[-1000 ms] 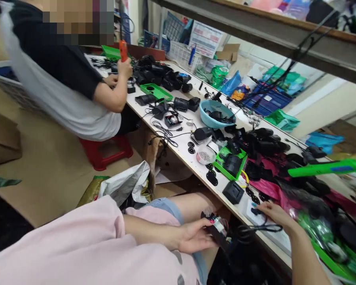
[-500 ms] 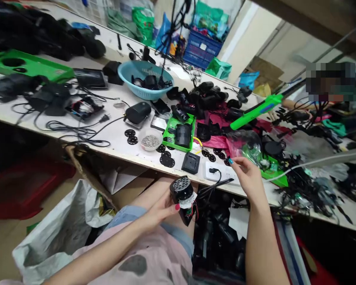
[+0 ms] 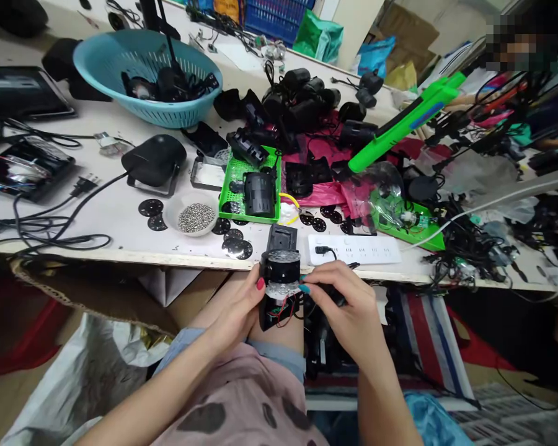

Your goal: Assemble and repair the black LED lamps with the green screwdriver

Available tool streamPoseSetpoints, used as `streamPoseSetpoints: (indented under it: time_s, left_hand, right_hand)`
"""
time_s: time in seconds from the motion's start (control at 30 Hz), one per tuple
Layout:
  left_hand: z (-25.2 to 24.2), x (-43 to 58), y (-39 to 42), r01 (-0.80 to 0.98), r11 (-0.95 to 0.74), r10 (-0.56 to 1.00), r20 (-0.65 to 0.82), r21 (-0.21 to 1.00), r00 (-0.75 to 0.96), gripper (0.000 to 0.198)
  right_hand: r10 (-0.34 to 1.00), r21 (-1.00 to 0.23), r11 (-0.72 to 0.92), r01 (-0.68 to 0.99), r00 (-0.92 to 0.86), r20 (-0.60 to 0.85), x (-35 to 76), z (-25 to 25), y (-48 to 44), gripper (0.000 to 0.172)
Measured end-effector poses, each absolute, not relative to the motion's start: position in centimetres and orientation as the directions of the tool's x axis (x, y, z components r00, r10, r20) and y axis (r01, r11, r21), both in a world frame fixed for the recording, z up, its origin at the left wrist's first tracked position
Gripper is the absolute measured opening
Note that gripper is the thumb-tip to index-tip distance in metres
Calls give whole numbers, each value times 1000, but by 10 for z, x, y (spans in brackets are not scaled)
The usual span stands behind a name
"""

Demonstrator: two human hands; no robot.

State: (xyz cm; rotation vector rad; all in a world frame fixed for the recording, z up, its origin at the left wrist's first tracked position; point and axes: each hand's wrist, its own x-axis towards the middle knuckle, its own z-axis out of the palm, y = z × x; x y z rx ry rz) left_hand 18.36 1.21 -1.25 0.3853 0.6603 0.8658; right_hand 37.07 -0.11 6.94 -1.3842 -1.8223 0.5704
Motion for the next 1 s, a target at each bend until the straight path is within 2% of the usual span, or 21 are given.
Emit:
streamPoseSetpoints:
  time_s: [0.17,0.43,0.53,0.67,0.9,1.0]
  left_hand:
    - [-8,186,15,-556,599,800,-395,576,452,58]
    - [-8,190,21,-482,459,856,-226,746,465,58]
    - [-13,191,21,-450,442,861,-228,776,454,65]
    - [-19,192,23,-440,497,842,-293,748,452,65]
    - [-6,203,30,-435,597,793,-416,674,444,47]
    - [1,209,33,-435,641,765,-473,633,438,48]
  right_hand:
    - [950,-753,307,583,-133,284,369,65,8,10]
    - [966,-821,227,523,-15,258,363,69,9,8]
    - [968,-852,206,482,30,251,360,71,8,9]
    - [970,-866,185,464,54,237,360,72,7,9]
    - [968,-859,182,479,65,241,359,73,9,7]
    - [967,-853,180,490,69,243,360,72,9,6]
